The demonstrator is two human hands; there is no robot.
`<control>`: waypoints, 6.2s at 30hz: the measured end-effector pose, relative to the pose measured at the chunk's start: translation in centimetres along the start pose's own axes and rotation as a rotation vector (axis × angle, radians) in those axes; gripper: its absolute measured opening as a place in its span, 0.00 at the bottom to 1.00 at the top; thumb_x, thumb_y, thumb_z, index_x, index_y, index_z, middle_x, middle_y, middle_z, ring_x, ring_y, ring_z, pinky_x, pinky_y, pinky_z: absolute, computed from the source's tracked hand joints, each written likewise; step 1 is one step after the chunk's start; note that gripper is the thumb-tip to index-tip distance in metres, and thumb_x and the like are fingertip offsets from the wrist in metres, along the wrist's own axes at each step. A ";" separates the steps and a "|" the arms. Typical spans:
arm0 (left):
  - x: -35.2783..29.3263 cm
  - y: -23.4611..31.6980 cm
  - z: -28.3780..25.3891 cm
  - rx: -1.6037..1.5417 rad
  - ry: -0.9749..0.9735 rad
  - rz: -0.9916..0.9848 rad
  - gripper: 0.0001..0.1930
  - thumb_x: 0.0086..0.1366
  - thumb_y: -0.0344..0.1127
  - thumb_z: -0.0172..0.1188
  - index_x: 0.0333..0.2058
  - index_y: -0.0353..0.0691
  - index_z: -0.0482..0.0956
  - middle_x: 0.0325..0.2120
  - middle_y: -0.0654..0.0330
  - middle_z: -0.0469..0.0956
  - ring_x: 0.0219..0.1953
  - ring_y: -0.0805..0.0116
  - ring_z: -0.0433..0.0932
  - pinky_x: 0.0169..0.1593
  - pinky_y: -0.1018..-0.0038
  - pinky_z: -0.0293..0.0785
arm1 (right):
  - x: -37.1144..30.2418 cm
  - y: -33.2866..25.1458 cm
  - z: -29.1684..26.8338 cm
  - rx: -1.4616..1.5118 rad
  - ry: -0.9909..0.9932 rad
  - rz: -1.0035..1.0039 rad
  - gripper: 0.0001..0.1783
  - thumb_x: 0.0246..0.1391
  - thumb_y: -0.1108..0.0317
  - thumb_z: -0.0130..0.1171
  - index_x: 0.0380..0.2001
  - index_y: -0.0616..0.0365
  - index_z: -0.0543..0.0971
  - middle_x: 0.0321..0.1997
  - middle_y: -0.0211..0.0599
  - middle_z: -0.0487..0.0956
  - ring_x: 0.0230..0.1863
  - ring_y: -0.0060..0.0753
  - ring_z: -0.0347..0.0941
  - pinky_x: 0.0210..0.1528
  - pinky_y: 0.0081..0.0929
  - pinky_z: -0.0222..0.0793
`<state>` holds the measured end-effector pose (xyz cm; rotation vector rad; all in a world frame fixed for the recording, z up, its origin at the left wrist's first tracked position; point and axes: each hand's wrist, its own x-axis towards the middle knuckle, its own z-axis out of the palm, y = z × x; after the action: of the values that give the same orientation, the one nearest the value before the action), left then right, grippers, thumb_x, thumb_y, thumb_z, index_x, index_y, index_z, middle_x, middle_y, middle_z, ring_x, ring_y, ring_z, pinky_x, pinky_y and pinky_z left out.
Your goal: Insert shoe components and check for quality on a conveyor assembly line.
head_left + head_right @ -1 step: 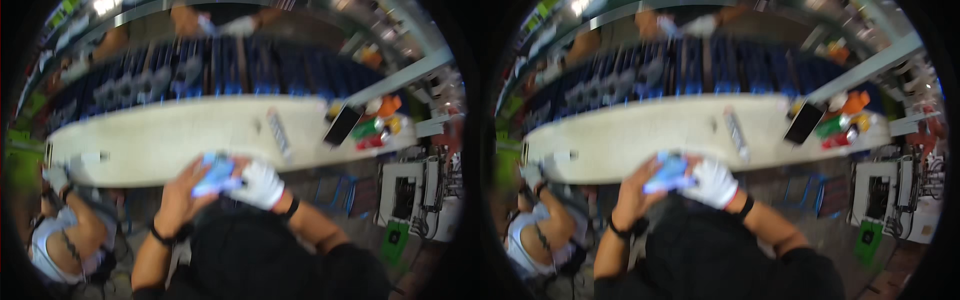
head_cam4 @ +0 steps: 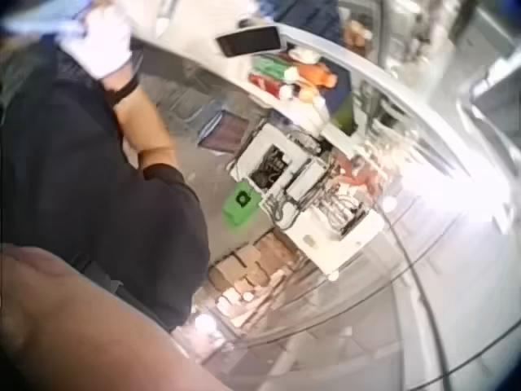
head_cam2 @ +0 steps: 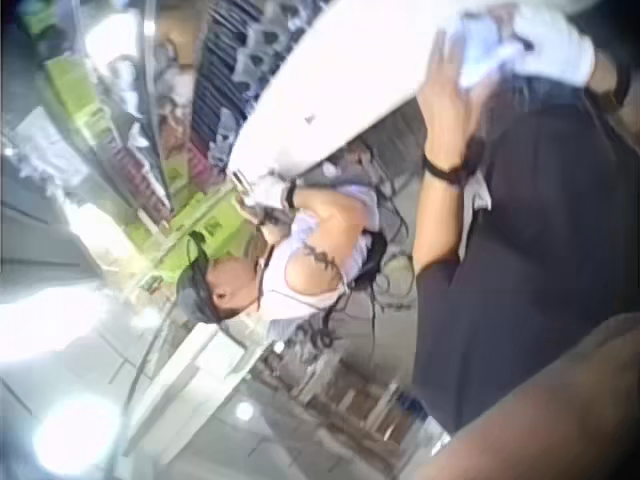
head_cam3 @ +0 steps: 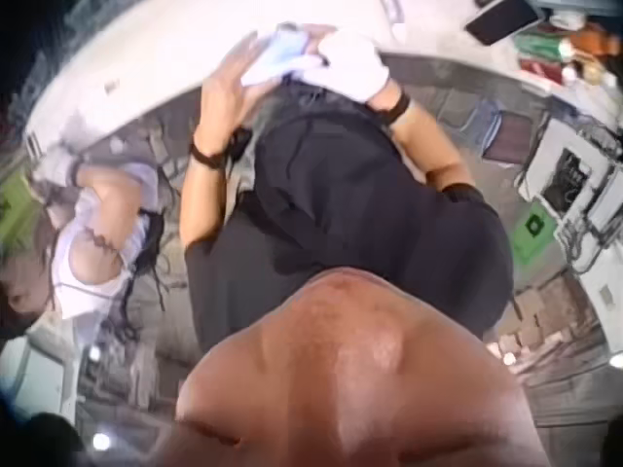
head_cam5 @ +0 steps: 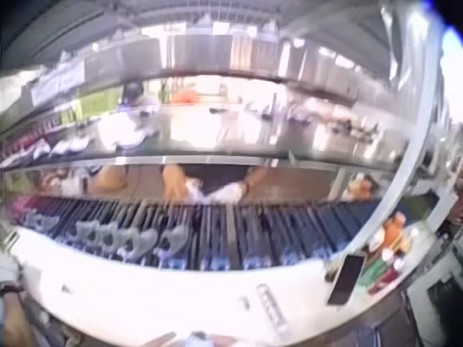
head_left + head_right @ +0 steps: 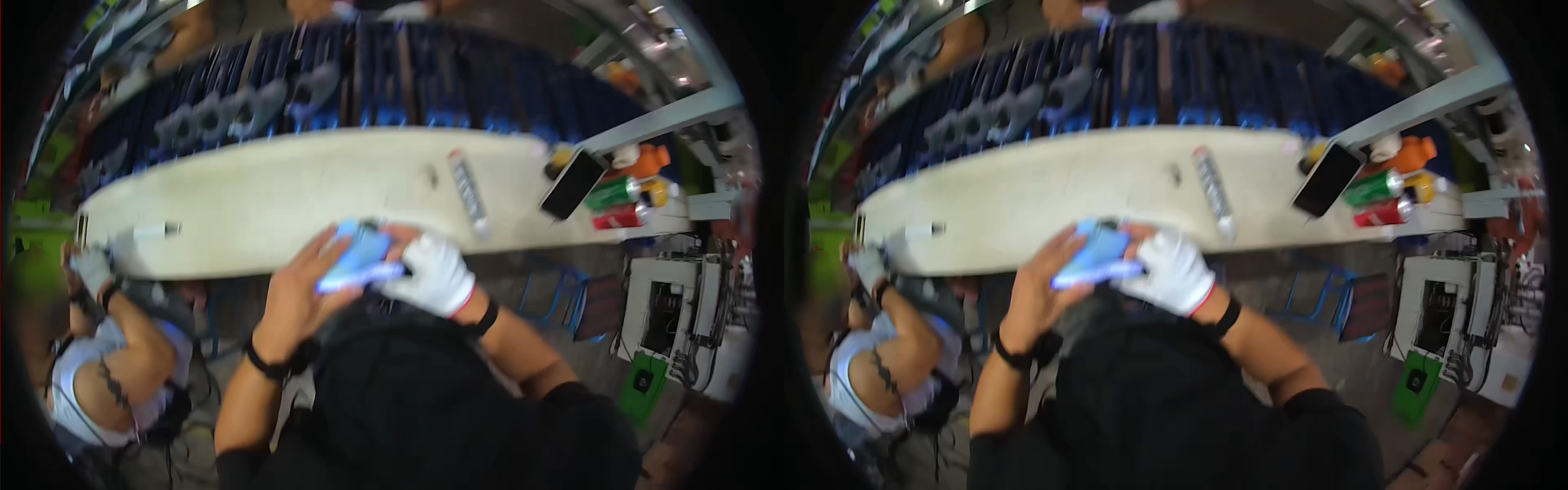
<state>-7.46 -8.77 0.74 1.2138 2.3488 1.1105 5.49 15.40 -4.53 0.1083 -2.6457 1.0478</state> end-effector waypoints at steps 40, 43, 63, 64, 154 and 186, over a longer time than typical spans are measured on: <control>3.4 2.1 12.9 -0.195 0.255 0.251 0.27 0.45 0.31 0.84 0.44 0.39 0.78 0.41 0.53 0.78 0.45 0.46 0.77 0.48 0.58 0.76 | -1.9 1.2 -7.0 0.278 0.119 0.176 0.32 0.46 0.61 0.89 0.51 0.59 0.84 0.53 0.50 0.90 0.56 0.50 0.88 0.59 0.41 0.83; 3.7 2.5 12.3 -0.149 0.244 0.275 0.26 0.47 0.31 0.83 0.42 0.39 0.78 0.38 0.54 0.78 0.42 0.48 0.77 0.45 0.59 0.76 | -1.4 1.2 -6.9 0.268 0.160 0.168 0.31 0.45 0.58 0.89 0.48 0.60 0.85 0.51 0.50 0.90 0.53 0.49 0.89 0.55 0.40 0.84; 3.0 1.9 11.3 -0.374 0.244 0.480 0.16 0.53 0.26 0.71 0.41 0.36 0.77 0.37 0.48 0.74 0.41 0.40 0.75 0.44 0.53 0.74 | 0.7 -0.4 -6.3 -0.046 -0.006 -0.032 0.47 0.29 0.33 0.89 0.43 0.58 0.84 0.44 0.43 0.87 0.45 0.50 0.86 0.49 0.41 0.81; 3.6 1.9 11.0 -0.386 0.285 0.484 0.14 0.58 0.29 0.76 0.38 0.40 0.78 0.33 0.54 0.75 0.36 0.47 0.75 0.39 0.57 0.72 | 1.3 0.8 -6.5 0.115 -0.013 -0.131 0.45 0.28 0.39 0.92 0.43 0.58 0.83 0.44 0.43 0.87 0.49 0.50 0.87 0.51 0.42 0.82; 9.8 2.7 4.0 0.053 -0.059 0.058 0.31 0.51 0.38 0.82 0.52 0.36 0.79 0.42 0.43 0.86 0.45 0.35 0.84 0.50 0.51 0.82 | 6.1 5.3 -3.5 0.716 -0.074 0.065 0.51 0.51 0.55 0.82 0.74 0.59 0.70 0.73 0.48 0.77 0.71 0.43 0.76 0.74 0.38 0.69; 12.2 5.8 6.1 0.423 -0.062 0.279 0.34 0.52 0.48 0.83 0.53 0.35 0.81 0.29 0.50 0.87 0.34 0.47 0.89 0.40 0.57 0.84 | 3.8 4.8 -4.6 0.720 0.126 0.241 0.33 0.83 0.54 0.40 0.79 0.66 0.64 0.77 0.55 0.74 0.76 0.44 0.70 0.79 0.39 0.62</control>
<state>-8.31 5.94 2.15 1.7349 2.4980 0.6443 2.08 22.20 -3.41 -0.1277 -2.0822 1.9680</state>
